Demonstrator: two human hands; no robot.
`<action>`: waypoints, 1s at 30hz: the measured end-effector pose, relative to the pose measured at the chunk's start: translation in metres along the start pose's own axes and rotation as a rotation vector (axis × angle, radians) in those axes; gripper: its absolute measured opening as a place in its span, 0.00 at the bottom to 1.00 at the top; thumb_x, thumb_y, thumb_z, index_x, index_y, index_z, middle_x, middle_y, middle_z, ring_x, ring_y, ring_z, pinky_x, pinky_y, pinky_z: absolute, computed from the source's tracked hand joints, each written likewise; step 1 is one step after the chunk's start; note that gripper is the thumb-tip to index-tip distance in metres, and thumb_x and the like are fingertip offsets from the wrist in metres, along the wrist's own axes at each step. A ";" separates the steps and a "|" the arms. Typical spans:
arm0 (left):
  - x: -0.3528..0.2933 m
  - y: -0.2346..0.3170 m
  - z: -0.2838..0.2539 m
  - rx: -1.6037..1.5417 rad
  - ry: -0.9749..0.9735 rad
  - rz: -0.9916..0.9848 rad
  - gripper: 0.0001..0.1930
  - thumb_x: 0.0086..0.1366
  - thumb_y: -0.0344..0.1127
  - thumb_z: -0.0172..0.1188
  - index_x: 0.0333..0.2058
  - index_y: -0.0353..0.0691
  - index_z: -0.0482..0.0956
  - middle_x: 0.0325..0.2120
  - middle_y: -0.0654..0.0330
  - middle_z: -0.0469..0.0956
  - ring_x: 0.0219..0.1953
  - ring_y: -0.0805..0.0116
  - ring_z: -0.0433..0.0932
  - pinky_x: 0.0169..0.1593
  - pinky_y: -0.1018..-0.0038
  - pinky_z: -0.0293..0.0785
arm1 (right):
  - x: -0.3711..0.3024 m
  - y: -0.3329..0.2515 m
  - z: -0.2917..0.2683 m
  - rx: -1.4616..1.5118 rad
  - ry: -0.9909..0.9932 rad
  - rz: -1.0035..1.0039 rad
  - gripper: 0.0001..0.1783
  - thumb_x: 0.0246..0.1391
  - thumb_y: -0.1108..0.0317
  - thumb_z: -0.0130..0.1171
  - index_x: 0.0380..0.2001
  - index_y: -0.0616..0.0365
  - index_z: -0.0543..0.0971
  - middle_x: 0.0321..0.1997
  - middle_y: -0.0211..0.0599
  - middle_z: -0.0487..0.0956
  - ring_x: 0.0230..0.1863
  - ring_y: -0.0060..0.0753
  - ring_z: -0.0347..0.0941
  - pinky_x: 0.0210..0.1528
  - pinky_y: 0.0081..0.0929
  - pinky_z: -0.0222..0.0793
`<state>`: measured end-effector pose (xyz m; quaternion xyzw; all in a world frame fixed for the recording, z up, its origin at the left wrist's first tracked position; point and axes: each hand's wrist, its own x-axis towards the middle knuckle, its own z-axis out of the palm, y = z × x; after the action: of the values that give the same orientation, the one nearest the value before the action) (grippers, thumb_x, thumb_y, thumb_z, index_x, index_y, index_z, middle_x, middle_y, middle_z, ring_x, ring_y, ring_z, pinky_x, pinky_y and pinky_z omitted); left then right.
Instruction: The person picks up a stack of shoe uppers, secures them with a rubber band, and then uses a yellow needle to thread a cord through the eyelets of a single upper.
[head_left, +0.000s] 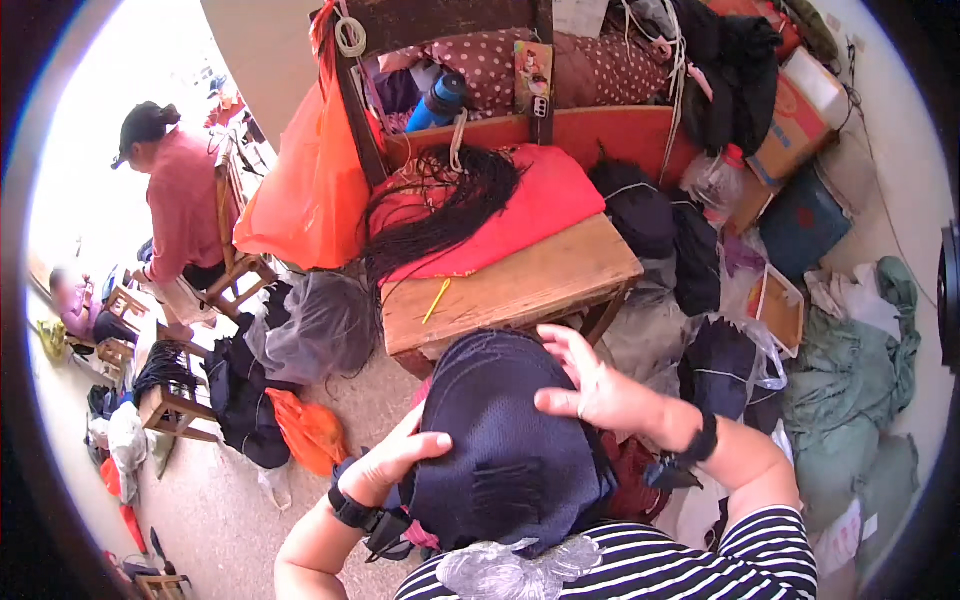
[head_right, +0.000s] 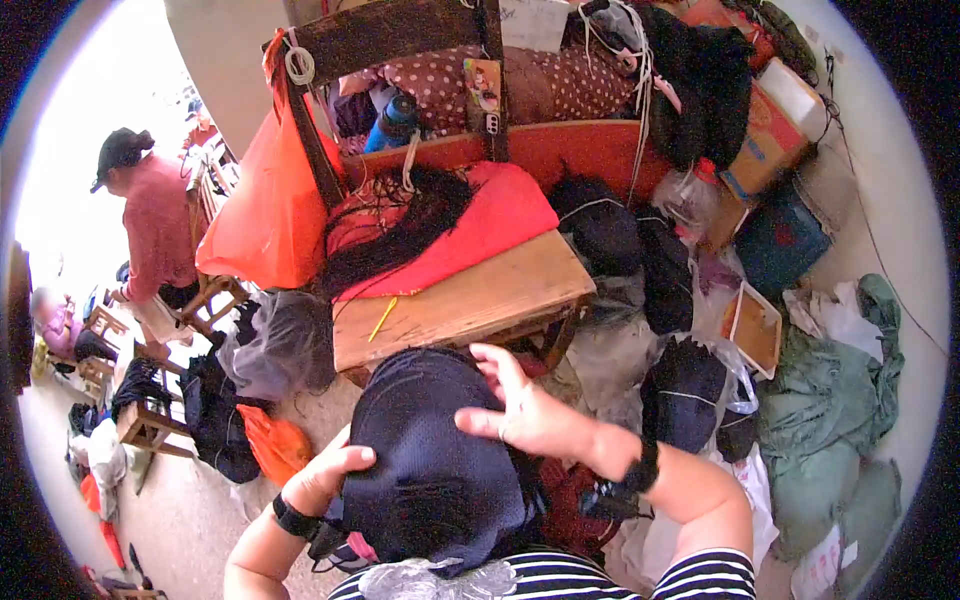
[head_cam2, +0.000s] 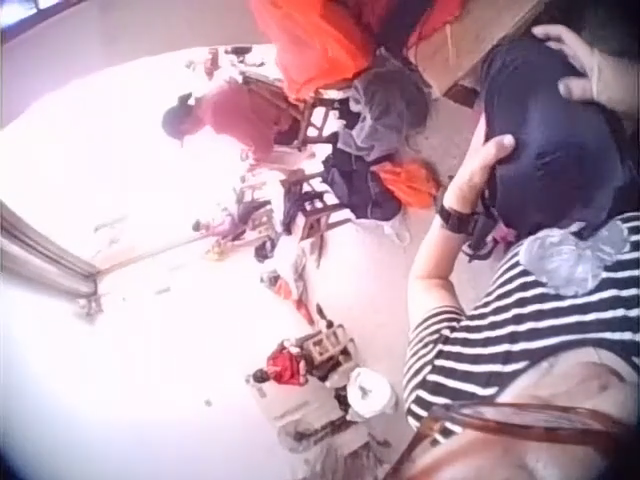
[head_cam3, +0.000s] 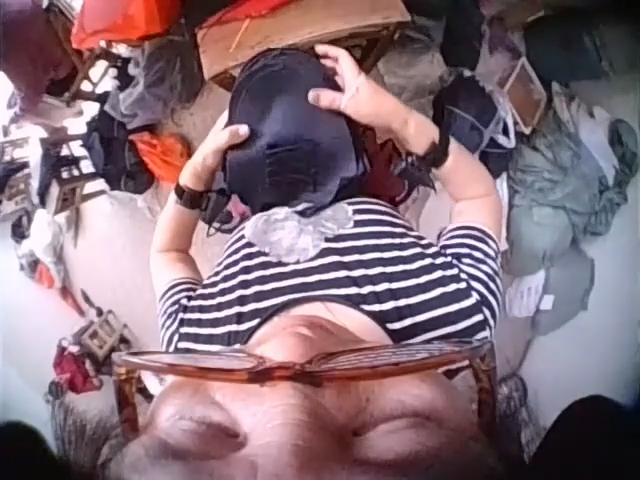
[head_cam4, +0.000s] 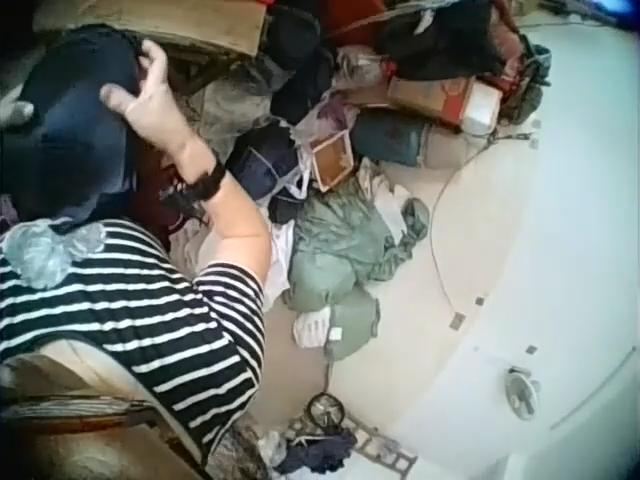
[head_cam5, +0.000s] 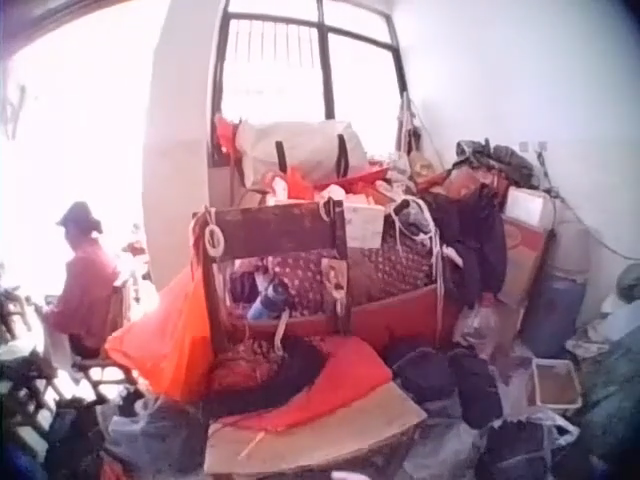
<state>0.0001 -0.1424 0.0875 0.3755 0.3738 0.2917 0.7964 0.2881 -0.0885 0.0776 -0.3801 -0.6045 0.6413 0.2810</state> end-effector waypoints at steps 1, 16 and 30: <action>0.001 0.001 0.000 -0.022 0.031 -0.023 0.51 0.53 0.49 0.68 0.69 0.36 0.50 0.64 0.54 0.61 0.65 0.64 0.61 0.66 0.69 0.58 | 0.009 -0.010 -0.001 0.006 -0.014 0.061 0.54 0.52 0.51 0.69 0.70 0.56 0.46 0.72 0.58 0.53 0.74 0.50 0.46 0.73 0.45 0.45; 0.007 -0.022 -0.002 0.147 0.327 0.150 0.33 0.55 0.37 0.72 0.57 0.32 0.69 0.50 0.59 0.76 0.50 0.71 0.75 0.57 0.72 0.70 | 0.032 0.015 0.025 -0.048 0.073 -0.146 0.49 0.50 0.54 0.72 0.66 0.59 0.54 0.64 0.51 0.64 0.67 0.41 0.59 0.67 0.38 0.56; -0.003 -0.019 -0.008 0.120 0.117 0.140 0.39 0.52 0.42 0.74 0.60 0.34 0.67 0.55 0.59 0.72 0.55 0.70 0.71 0.59 0.71 0.67 | -0.035 0.020 0.025 0.222 -0.006 0.077 0.46 0.41 0.55 0.78 0.57 0.71 0.66 0.53 0.51 0.75 0.57 0.40 0.70 0.61 0.33 0.66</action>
<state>-0.0050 -0.1522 0.0691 0.4301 0.4092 0.3452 0.7269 0.2887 -0.1334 0.0621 -0.3677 -0.5155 0.7156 0.2948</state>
